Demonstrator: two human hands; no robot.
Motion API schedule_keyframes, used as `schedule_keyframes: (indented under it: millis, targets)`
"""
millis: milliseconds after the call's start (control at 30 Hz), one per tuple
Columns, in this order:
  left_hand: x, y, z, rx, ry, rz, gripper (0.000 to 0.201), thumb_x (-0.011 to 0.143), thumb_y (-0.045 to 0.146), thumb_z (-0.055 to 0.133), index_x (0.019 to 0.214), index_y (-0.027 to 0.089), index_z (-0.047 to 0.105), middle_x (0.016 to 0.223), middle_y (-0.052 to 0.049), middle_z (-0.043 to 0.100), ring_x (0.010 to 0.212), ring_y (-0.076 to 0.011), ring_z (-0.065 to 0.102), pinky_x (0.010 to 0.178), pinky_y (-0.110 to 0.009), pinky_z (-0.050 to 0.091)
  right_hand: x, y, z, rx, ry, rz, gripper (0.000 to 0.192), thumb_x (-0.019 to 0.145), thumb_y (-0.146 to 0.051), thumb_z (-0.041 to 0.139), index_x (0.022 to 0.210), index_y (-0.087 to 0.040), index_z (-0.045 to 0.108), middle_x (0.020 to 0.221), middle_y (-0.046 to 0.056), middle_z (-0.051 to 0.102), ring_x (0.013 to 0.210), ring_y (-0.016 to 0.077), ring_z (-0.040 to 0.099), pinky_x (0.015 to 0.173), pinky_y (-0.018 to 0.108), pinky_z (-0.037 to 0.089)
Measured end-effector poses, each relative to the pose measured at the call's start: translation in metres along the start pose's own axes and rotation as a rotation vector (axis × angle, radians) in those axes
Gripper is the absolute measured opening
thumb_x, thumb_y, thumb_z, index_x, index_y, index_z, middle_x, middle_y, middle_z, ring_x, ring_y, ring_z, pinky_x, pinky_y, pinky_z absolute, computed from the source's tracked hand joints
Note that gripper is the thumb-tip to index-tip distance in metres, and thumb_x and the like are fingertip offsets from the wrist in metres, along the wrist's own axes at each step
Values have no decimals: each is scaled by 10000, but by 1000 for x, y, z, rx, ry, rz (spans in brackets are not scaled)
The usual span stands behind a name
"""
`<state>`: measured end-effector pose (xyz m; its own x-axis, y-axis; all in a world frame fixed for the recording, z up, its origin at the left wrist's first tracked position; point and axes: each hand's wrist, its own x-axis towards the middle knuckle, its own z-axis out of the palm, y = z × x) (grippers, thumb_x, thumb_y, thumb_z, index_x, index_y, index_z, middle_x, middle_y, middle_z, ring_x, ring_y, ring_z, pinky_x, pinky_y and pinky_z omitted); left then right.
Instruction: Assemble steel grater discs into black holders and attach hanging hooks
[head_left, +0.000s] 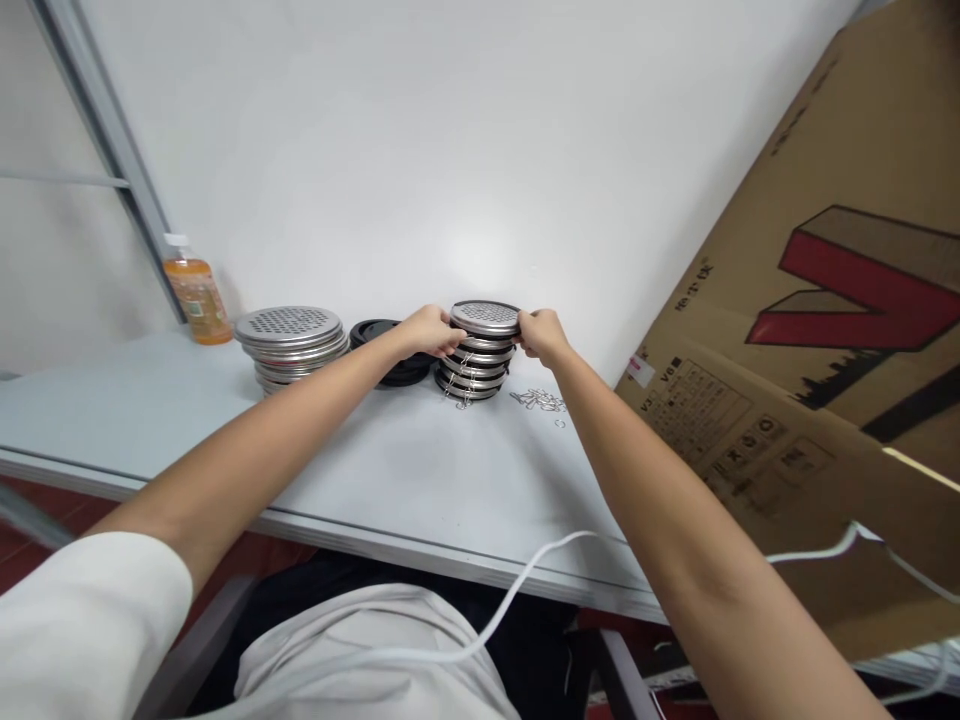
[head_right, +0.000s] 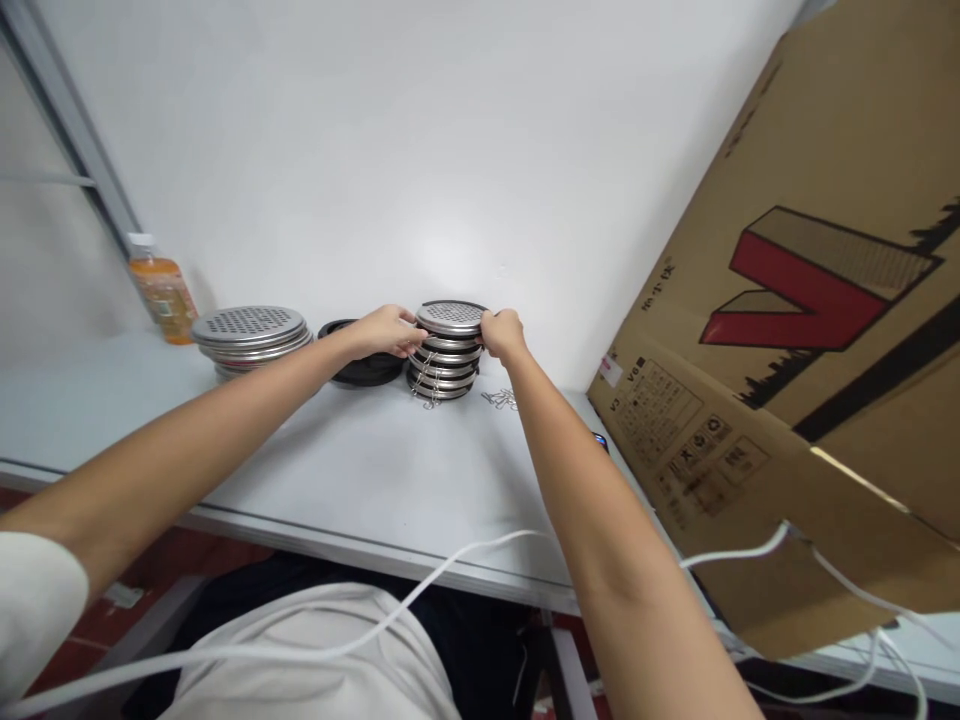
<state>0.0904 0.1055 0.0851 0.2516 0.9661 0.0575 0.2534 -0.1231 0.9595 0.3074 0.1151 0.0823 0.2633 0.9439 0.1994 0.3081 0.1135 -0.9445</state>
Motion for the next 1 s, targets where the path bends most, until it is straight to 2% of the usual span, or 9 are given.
schedule_keyframes:
  millis: [67, 133, 233, 300, 400, 467, 700, 867, 1000]
  targets:
    - [0, -3, -3, 81, 46, 28, 621, 704, 174, 849, 1251, 78, 573, 691, -53, 666, 731, -244, 670, 803, -443, 535, 3, 2, 1, -107, 60, -30, 232, 887, -220, 539, 657, -208, 505, 460, 14, 493, 453, 138, 406, 472, 263, 390]
    - [-1, -6, -5, 163, 47, 75, 741, 694, 235, 859, 1332, 78, 517, 752, -70, 684, 782, -261, 682, 781, -412, 537, 5, 4, 3, -196, 113, -56, 263, 886, -238, 548, 628, -211, 507, 480, 28, 508, 497, 155, 443, 537, 283, 434]
    - [-1, -10, -5, 281, 44, 165, 746, 710, 313, 837, 1348, 96, 516, 893, -108, 716, 849, -264, 690, 800, -378, 527, 7, 5, 5, -271, 148, -88, 273, 893, -264, 553, 628, -216, 512, 511, 30, 518, 560, 175, 491, 621, 299, 473]
    - [1, -11, -3, 364, 123, 216, 722, 715, 354, 822, 1333, 114, 537, 1046, -141, 717, 947, -280, 684, 866, -379, 503, 8, 7, 6, -291, 151, -101, 269, 894, -268, 559, 634, -219, 511, 522, 26, 515, 580, 180, 506, 638, 297, 479]
    - [7, -11, 1, 372, 228, 229, 721, 721, 420, 808, 1314, 96, 557, 1296, -210, 636, 1163, -326, 621, 976, -387, 448, 10, 8, 9, -288, 131, -107, 279, 903, -262, 549, 630, -219, 506, 519, 23, 509, 548, 170, 495, 598, 282, 468]
    - [12, -11, 2, 324, 235, 217, 730, 741, 442, 792, 1320, 70, 549, 1358, -238, 597, 1223, -332, 593, 1015, -388, 424, 12, 8, 11, -276, 113, -101, 294, 915, -259, 528, 626, -217, 505, 503, 22, 508, 503, 159, 473, 550, 276, 451]
    - [18, -20, -2, 222, 169, 275, 527, 714, 333, 823, 1155, 99, 655, 1198, -174, 702, 1141, -280, 642, 1007, -360, 451, 13, 6, 7, -224, 60, -91, 328, 933, -240, 511, 607, -207, 510, 481, 22, 527, 440, 128, 425, 474, 263, 408]
    - [24, -26, -5, 137, 182, 221, 563, 765, 363, 789, 1227, 88, 625, 1281, -200, 659, 1161, -278, 643, 1010, -382, 465, 8, 7, 6, -108, 66, -55, 303, 948, -228, 486, 646, -208, 493, 462, -6, 487, 428, 116, 427, 424, 236, 395]
    - [26, -25, -5, 73, 134, 213, 513, 775, 386, 789, 1192, 119, 654, 1234, -161, 691, 1145, -272, 656, 992, -371, 484, 5, 7, 3, -7, 24, -23, 273, 955, -219, 500, 684, -207, 464, 462, -41, 458, 413, 86, 399, 422, 210, 412]
